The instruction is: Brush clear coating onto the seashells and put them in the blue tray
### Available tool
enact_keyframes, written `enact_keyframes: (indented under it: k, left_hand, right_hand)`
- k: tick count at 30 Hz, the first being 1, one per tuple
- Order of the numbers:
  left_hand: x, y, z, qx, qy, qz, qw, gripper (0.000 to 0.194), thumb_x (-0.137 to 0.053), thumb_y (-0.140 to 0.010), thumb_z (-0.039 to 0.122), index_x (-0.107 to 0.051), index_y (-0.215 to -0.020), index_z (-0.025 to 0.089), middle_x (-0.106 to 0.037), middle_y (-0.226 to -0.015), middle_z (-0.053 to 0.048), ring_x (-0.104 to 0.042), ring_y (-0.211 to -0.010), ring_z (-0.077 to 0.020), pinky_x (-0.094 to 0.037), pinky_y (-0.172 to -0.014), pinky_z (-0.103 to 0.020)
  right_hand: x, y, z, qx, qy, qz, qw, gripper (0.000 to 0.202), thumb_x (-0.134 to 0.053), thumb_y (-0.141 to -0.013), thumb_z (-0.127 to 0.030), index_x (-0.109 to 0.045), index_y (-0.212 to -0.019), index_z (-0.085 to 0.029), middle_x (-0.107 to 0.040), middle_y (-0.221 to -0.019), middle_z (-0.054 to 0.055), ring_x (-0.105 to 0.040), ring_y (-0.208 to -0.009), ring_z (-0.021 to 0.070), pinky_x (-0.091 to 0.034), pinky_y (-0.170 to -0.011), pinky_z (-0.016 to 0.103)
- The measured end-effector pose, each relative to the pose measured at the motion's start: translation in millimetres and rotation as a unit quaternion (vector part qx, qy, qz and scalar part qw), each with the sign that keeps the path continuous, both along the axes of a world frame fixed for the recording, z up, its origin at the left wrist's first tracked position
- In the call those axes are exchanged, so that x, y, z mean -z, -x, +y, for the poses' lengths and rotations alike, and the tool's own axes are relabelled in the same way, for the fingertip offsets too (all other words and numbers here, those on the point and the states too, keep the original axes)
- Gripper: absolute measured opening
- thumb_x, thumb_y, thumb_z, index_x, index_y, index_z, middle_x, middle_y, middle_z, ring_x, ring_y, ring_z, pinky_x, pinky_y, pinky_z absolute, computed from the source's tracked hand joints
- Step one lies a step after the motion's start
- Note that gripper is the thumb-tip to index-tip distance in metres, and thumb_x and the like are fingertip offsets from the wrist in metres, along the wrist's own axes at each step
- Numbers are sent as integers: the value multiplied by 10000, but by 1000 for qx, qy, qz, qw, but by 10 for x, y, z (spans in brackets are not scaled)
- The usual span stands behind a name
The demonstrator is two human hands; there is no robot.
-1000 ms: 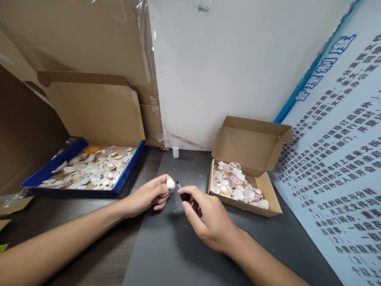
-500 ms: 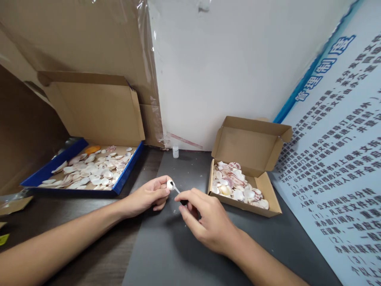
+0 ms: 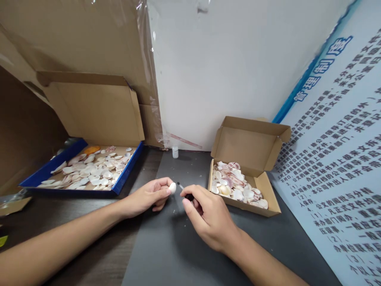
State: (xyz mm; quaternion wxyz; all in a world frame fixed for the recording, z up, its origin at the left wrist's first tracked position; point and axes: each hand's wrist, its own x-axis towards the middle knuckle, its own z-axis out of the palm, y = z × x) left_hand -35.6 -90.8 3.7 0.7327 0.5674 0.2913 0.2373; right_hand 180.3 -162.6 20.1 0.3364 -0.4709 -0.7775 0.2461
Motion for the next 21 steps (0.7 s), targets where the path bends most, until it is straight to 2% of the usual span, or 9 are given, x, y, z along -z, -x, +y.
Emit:
enact_keyframes:
  k: [3,8,11,15,21]
  left_hand:
    - [1,2,-1,3,2,-4,1000,315,-619,-893,474,-454,-898,206,-325,-510,124,-252,-428,-54,-301,-419,-167]
    - [14,13,3,5,7,-3,1000,291,-597,-908,457,-445,-881,211,-319,-524,117,-250,-441,-57,-297,-431,-172]
    - [9,18,1,-1,21,-14,1000,293,-621,-887,433,-441,-846,205,-317,-563,107,-247,-465,-55,-309,-440,-170]
    - [10,26,1,-3,30,-14,999,270,-636,-868,394,-449,-839,202,-318,-582,100,-252,-476,-55,-310,-446,-169]
    - [30,38,11,-2,39,-22,999,212,-608,-879,342,-449,-846,204,-298,-576,101,-237,-477,-60,-309,-449,-171]
  right_hand:
    - [7,-3,4,-19,-9,-2,1000,147,-487,-979,-272,-583,-1089,-253,-547,-815,-16,-529,-681,135,-413,-634,264]
    - [26,2,12,7,-17,-27,999,117,-489,-974,-253,-587,-1038,-245,-542,-787,-17,-496,-641,135,-395,-619,274]
    - [36,16,6,-28,-16,4,999,132,-493,-966,-228,-576,-1067,-245,-560,-804,-16,-531,-664,131,-415,-623,255]
    - [22,24,-12,-18,21,-5,1000,122,-493,-976,-254,-546,-1086,-243,-553,-683,-51,-519,-582,125,-390,-572,247]
    - [-11,23,-21,-24,6,-9,1000,145,-449,-994,-275,-540,-1097,-232,-560,-671,-42,-530,-568,135,-386,-566,257]
